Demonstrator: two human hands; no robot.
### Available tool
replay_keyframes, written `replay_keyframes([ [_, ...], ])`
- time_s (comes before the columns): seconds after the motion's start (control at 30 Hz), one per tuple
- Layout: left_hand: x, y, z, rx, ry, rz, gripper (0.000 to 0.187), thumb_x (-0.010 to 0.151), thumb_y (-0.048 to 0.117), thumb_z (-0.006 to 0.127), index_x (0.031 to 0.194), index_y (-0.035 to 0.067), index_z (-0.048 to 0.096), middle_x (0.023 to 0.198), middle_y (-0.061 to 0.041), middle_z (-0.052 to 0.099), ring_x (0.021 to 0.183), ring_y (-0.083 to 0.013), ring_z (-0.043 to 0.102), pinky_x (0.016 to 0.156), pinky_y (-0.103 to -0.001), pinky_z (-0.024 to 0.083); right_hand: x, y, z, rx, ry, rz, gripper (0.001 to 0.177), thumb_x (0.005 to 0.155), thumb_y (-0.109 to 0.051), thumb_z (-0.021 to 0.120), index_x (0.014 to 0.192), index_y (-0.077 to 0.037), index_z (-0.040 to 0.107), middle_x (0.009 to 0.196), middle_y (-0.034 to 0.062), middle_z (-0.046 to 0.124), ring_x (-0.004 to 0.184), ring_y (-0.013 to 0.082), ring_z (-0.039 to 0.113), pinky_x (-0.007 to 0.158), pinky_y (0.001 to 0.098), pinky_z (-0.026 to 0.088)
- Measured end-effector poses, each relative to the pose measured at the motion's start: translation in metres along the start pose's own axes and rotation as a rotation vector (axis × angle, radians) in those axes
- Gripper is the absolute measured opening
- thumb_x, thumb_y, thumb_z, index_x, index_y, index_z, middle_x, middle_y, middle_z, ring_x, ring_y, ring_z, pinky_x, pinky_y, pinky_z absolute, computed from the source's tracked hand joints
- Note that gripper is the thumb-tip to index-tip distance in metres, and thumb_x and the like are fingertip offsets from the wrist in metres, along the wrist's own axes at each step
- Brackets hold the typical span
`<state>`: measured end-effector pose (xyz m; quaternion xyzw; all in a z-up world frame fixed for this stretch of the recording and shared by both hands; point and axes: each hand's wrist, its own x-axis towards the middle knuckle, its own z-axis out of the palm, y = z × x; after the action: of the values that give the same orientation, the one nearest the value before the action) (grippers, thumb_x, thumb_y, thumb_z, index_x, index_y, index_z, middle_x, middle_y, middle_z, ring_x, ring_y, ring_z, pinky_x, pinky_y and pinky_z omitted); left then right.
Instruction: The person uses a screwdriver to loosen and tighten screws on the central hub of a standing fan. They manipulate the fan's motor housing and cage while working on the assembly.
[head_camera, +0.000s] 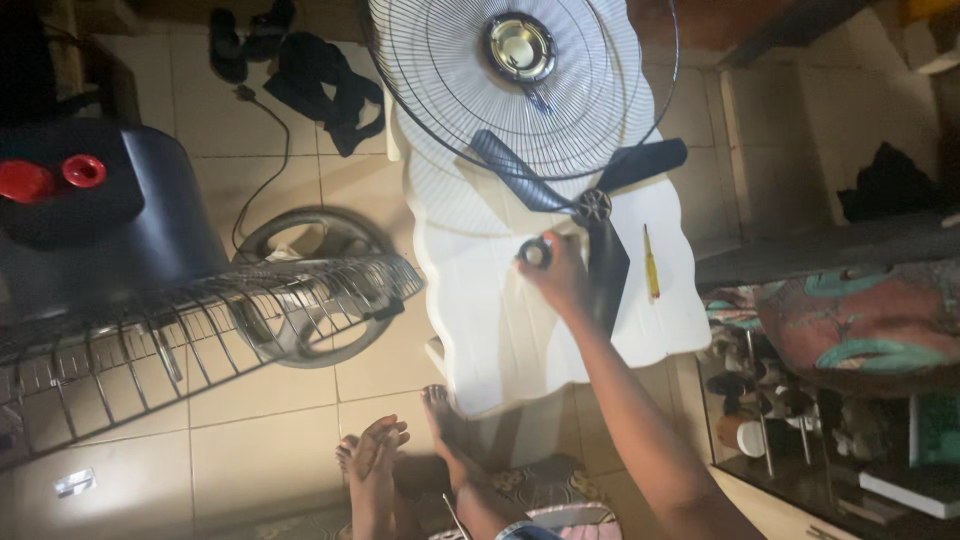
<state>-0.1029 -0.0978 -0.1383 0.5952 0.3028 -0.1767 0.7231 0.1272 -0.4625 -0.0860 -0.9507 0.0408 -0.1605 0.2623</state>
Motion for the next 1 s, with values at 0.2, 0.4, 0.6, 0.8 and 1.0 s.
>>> replay_keyframes([
  [0.2,0.008,0.018,0.000,-0.018,0.076,-0.060,0.033,0.098,0.015,0.060,0.128,0.003,0.065,0.117,-0.012,0.073,0.104,-0.0202,0.071,0.085,-0.033,0.055,0.012,-0.038,-0.017,0.412,-0.139,0.238,0.068,0.069,-0.035,0.089,0.122,-0.004,0.060,0.104,0.0131,0.060,0.085,0.0295,0.064,0.076,0.0424,0.054],
  [0.4,0.014,0.040,0.001,-0.159,0.156,0.043,0.029,0.095,0.010,0.064,0.122,0.001,0.069,0.114,-0.013,0.072,0.104,-0.0221,0.070,0.087,-0.034,0.055,0.221,0.033,0.007,0.131,0.093,-0.117,0.040,0.087,-0.018,0.085,0.117,-0.007,0.061,0.098,0.0114,0.067,0.087,0.0298,0.068,0.079,0.0416,0.054],
  [0.6,0.015,0.041,-0.010,-0.181,0.223,-0.022,0.025,0.097,0.011,0.058,0.119,0.006,0.067,0.116,-0.006,0.073,0.107,-0.0179,0.070,0.089,-0.033,0.054,0.334,0.052,0.047,-0.022,0.005,-0.023,0.053,0.063,-0.031,0.102,0.092,-0.002,0.069,0.093,0.0114,0.074,0.084,0.0253,0.071,0.075,0.0384,0.056],
  [0.8,0.021,0.055,-0.016,-0.231,0.231,0.033,0.027,0.097,0.015,0.059,0.121,0.006,0.066,0.116,-0.006,0.074,0.108,-0.0180,0.070,0.091,-0.034,0.052,0.346,0.041,0.042,-0.322,-0.119,-0.064,0.044,0.067,-0.030,0.099,0.093,-0.002,0.076,0.091,0.0187,0.074,0.077,0.0294,0.069,0.075,0.0402,0.056],
  [1.0,0.019,0.093,-0.042,-0.230,0.213,0.073,0.033,0.096,0.022,0.062,0.125,0.007,0.066,0.114,-0.008,0.075,0.107,-0.0178,0.070,0.091,-0.033,0.052,0.278,-0.007,-0.007,0.264,-0.011,0.127,0.016,0.089,-0.014,0.080,0.101,-0.005,0.073,0.092,0.0051,0.070,0.075,0.0156,0.068,0.067,0.0351,0.054],
])
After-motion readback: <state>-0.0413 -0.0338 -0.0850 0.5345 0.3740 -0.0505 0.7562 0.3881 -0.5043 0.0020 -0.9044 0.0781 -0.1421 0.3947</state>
